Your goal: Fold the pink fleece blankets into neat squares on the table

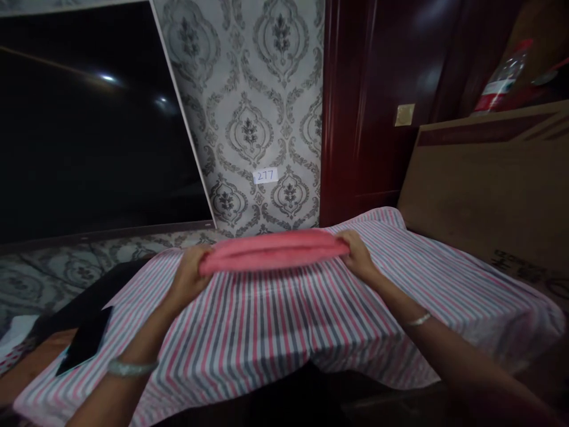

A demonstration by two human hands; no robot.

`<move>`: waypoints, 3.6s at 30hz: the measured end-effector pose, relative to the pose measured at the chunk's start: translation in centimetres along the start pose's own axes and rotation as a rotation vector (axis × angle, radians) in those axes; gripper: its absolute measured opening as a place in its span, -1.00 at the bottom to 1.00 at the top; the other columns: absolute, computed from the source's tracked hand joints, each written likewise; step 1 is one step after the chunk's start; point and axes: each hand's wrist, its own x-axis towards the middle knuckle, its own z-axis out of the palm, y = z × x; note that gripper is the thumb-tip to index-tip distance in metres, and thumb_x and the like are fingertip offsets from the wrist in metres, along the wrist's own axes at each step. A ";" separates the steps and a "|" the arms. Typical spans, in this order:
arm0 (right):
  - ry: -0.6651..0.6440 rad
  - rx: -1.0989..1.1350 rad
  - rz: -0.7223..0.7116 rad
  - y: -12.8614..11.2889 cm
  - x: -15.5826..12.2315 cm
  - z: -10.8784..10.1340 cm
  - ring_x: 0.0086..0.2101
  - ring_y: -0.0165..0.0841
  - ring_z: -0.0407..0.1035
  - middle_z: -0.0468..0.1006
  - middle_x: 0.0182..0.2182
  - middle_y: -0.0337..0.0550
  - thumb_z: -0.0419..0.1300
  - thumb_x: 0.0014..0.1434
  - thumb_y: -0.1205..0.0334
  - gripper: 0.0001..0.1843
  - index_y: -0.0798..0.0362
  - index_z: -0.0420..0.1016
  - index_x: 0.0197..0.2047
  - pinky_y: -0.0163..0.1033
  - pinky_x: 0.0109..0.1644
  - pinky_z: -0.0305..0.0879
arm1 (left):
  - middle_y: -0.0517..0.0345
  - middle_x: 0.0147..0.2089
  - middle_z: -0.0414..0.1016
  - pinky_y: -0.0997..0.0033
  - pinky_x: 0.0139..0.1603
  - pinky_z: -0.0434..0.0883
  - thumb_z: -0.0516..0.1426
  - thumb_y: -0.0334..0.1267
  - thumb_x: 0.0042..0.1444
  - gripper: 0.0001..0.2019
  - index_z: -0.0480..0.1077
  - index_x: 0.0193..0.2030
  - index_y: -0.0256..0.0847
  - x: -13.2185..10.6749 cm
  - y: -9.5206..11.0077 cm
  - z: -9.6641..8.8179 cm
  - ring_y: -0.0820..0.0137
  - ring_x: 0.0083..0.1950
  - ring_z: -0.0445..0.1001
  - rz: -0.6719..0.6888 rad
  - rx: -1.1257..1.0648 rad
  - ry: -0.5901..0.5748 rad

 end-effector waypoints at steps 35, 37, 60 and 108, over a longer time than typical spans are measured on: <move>-0.641 -0.388 0.265 -7.9 -8.5 12.7 0.39 -0.01 -0.19 0.03 0.42 -0.04 -0.04 0.36 0.08 -0.41 -0.09 0.13 0.42 0.24 0.37 -0.30 | -0.32 0.48 -0.03 -0.25 0.40 -0.10 -0.06 0.03 0.30 -0.37 0.11 0.43 -0.21 -11.8 8.3 15.4 -0.09 0.50 -0.09 0.051 0.423 -0.559; -0.638 -0.388 0.272 -8.0 -8.5 12.7 0.39 -0.02 -0.18 0.03 0.42 -0.06 -0.05 0.36 0.08 -0.41 -0.10 0.13 0.42 0.24 0.37 -0.30 | -0.31 0.47 0.00 -0.24 0.39 -0.07 -0.07 0.04 0.31 -0.38 0.12 0.43 -0.19 -12.0 8.2 15.4 -0.07 0.49 -0.07 0.056 0.428 -0.539; -0.636 -0.444 0.270 -5.1 -10.6 8.7 0.39 -0.07 -0.15 0.01 0.43 -0.08 -0.08 0.39 -0.01 -0.41 -0.09 0.11 0.43 0.19 0.37 -0.18 | -0.28 0.50 -0.07 -0.34 0.37 -0.13 -0.10 0.06 0.32 -0.38 0.08 0.44 -0.17 -12.4 6.0 10.5 0.02 0.51 -0.11 -0.072 0.471 -0.563; -0.579 -0.336 0.554 1.7 -5.5 9.4 0.19 -0.08 0.28 0.27 0.29 0.21 0.07 0.29 0.07 -0.28 0.12 0.04 0.44 -0.05 0.21 0.20 | -0.38 0.39 0.17 0.10 0.30 0.23 0.00 -0.04 0.23 -0.27 0.01 0.44 -0.44 -4.0 -3.7 10.6 0.03 0.37 0.25 -0.422 0.096 -0.604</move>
